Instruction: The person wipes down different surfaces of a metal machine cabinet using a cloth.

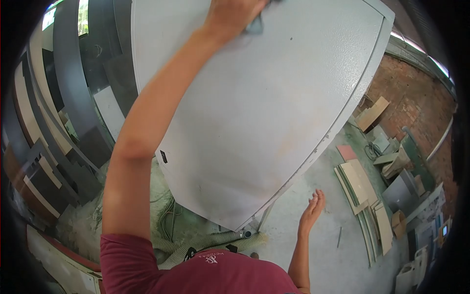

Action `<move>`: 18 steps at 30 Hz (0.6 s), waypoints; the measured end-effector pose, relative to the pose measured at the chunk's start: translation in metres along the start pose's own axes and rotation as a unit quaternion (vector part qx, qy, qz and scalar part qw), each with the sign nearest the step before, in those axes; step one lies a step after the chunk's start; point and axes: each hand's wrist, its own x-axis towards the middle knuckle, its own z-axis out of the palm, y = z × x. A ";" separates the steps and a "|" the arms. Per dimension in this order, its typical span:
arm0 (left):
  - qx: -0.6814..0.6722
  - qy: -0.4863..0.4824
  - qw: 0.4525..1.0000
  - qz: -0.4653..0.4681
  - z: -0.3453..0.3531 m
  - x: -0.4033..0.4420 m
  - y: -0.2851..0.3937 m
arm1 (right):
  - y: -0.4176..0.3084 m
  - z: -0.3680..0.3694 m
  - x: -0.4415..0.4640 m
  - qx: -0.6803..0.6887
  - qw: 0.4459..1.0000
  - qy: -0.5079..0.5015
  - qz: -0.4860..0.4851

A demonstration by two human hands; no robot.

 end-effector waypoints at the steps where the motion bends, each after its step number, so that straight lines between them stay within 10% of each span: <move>1: -0.001 0.001 0.999 -0.033 0.003 0.019 0.001 | 0.001 0.001 -0.005 0.011 1.000 -0.004 0.006; 6: -0.017 0.069 0.997 -0.014 0.020 -0.020 0.046 | 0.027 -0.008 -0.026 0.018 0.999 0.008 0.038; 12: -0.220 -0.182 0.943 0.169 -0.032 -0.212 0.159 | 0.075 -0.063 -0.056 -0.008 0.992 0.053 0.111; 18: -0.093 -0.011 0.985 0.147 0.009 -0.111 0.081 | 0.078 -0.103 -0.068 -0.043 0.973 0.096 0.205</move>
